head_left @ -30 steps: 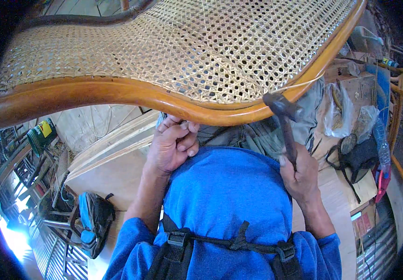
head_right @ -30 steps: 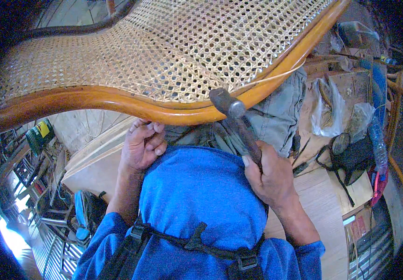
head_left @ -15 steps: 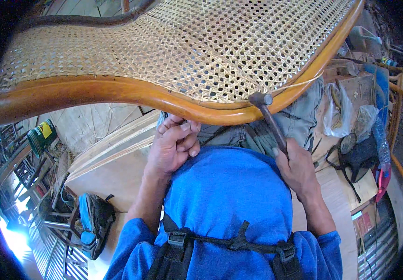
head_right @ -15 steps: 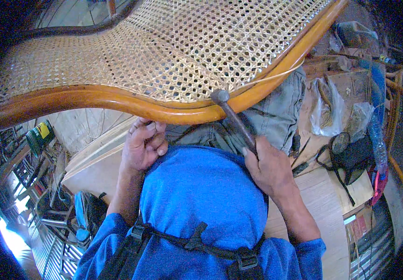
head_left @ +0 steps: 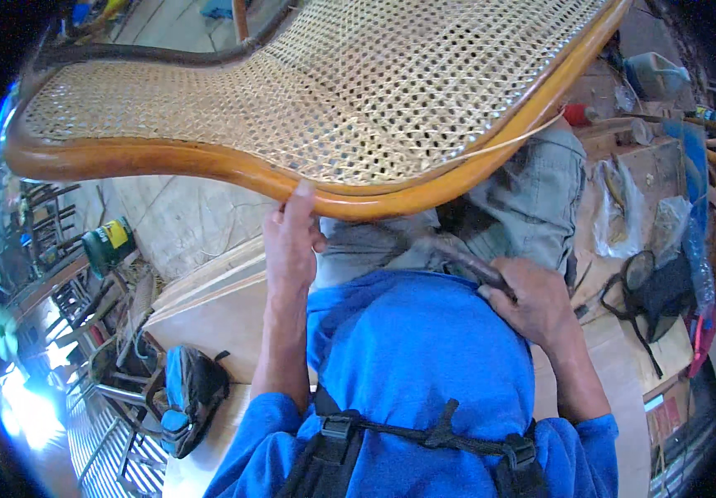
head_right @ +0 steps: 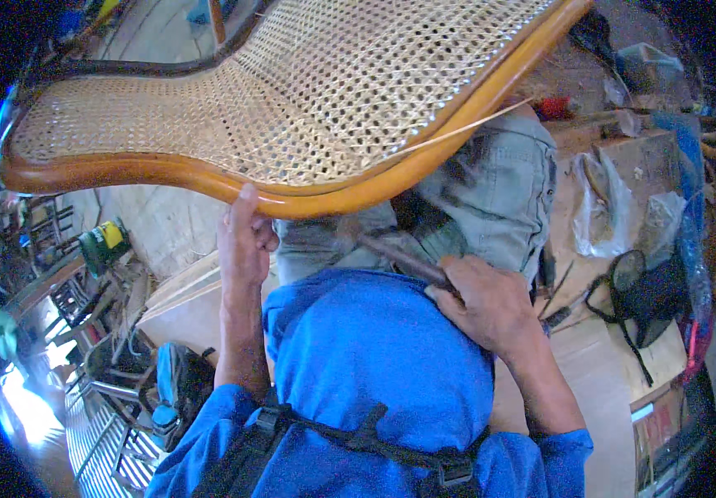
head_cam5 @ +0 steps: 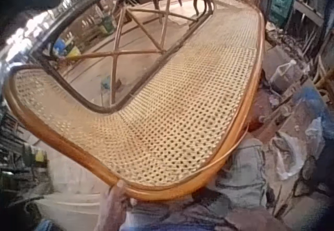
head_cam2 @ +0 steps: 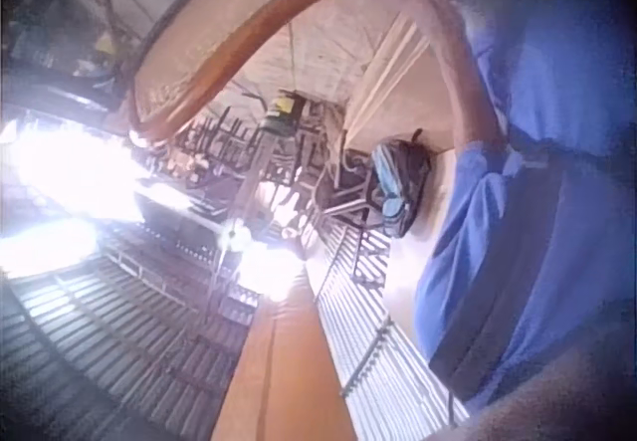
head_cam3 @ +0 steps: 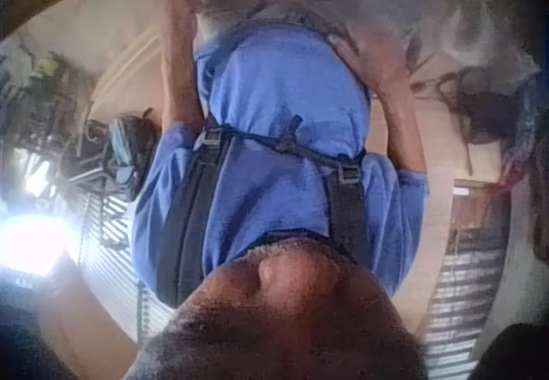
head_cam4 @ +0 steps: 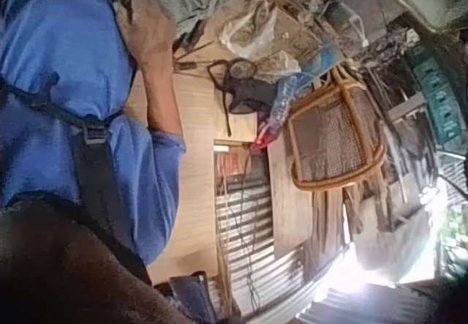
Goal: The person weaves a cane strip into the edge groove of a wooden chair seat. They use a hammer to tap the strip into place and pliers to trim excess material, working along the curved perimeter of the seat.
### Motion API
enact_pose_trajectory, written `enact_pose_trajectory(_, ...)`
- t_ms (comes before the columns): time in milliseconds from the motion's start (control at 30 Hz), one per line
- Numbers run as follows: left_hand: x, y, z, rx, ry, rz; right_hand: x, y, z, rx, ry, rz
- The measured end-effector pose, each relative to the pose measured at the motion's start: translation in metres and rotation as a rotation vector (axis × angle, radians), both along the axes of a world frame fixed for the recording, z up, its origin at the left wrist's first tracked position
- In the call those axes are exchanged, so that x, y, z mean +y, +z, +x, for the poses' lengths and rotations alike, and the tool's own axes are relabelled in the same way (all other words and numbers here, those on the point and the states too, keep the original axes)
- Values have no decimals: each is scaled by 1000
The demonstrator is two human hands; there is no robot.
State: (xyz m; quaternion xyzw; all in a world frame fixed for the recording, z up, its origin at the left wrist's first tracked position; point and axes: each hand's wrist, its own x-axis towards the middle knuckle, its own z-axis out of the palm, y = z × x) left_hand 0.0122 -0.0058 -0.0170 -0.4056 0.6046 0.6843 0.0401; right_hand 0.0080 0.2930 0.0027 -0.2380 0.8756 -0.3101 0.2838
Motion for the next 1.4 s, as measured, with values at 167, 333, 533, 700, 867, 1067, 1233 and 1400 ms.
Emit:
enact_pose_trajectory(167, -23, -8, -7, -56, 141, -118, -35, 8, -23, -13, 224, -27)
enact_pose_trajectory(333, -12, -8, -2, -71, 10, -309, -61, -4, -33, -70, 304, 21)
enact_pose_trajectory(533, 14, -4, 15, -97, -443, -550, -46, 2, -32, -156, 190, -87)
enact_pose_trajectory(700, 24, 5, 4, -209, -287, -218, -1, 7, -34, -439, 108, -54)
enact_pose_trajectory(867, 30, -3, 2, -123, -241, -135, -15, 8, -34, -538, -192, -158)
enact_pose_trajectory(1067, 19, -2, 4, -98, -405, -54, -55, 11, -53, -510, -112, -88)
enact_pose_trajectory(1233, 17, -16, 11, -28, -318, -89, -70, 11, -59, -486, -59, -6)
enact_pose_trajectory(1400, 14, -13, 8, -77, -348, -70, -80, 19, -61, -451, -63, -9)
